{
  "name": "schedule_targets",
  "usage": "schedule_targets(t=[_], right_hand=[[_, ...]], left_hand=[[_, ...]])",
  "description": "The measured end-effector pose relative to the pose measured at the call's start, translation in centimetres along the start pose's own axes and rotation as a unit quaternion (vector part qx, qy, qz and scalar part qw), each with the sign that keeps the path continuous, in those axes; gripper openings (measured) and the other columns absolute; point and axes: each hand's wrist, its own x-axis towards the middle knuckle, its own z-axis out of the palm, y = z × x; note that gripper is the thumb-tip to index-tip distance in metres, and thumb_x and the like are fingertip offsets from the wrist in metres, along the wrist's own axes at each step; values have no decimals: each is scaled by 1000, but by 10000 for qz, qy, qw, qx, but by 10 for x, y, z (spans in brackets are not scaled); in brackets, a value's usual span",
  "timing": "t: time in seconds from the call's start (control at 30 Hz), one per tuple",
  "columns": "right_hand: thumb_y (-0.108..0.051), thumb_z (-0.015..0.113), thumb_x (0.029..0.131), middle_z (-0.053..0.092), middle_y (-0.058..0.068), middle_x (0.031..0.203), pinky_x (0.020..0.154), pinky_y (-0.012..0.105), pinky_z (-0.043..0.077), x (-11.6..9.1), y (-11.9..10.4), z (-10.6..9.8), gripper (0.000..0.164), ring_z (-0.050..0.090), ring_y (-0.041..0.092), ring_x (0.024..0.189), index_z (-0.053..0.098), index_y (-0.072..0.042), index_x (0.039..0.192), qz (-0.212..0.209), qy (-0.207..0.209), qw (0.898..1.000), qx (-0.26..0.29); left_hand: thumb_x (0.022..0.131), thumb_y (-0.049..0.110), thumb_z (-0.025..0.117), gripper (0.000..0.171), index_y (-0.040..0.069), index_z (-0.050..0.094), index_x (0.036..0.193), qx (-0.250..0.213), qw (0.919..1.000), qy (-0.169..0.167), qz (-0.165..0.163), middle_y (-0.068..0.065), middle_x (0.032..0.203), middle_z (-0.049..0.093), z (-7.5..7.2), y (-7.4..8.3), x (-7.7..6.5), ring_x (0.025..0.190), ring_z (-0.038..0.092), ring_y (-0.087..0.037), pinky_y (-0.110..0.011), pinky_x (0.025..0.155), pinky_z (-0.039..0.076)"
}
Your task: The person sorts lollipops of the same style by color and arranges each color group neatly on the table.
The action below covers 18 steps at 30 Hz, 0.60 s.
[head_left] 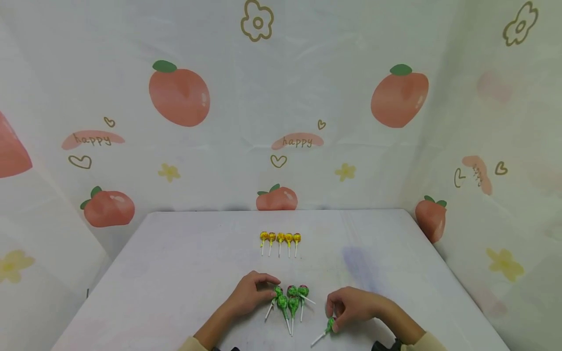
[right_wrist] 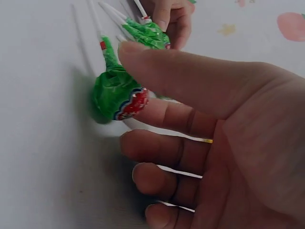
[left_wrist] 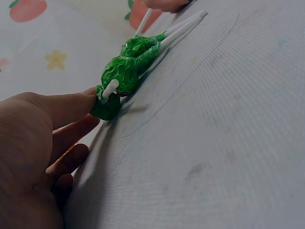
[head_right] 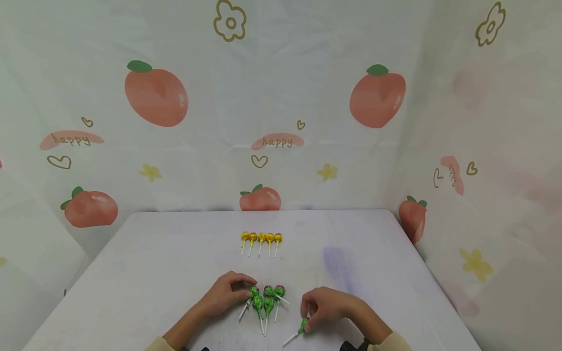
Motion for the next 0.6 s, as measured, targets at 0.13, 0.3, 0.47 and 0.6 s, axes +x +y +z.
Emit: schedule_targets(t=[0.13,0.3,0.47,0.6], right_hand=[[-15,81,77,55,-14,70,59,20,41,-2,1,3,19,49,-1,63,66,-13,89,-166,33,9999,-27],[-13,80,77,55,-14,70,59,19,42,-4,1,6,19,49,-2,63,68,-11,91,-391,-31,9992,107],[-14,81,77,55,-15,70,58,19,42,-4,1,6,18,49,-3,63,68,-13,89,-442,-43,9990,8],[-14,80,76,55,-15,70,58,19,41,-3,1,2,17,48,-3,63,68,-17,86,-366,62,9992,-126]], left_hand=[[84,26,76,23,23,74,107,16,10000,41,60,13,102,66,0,0,0,93,53,-12,-33,82,41],[83,27,77,23,24,75,106,90,9997,101,224,12,102,67,0,-1,0,94,54,-13,-33,82,42],[83,26,76,22,25,75,105,77,9998,12,166,15,101,67,1,-2,1,93,54,-11,-33,82,41],[83,26,76,20,26,76,104,41,9999,-65,93,18,100,67,0,-1,2,91,52,-10,-32,82,40]])
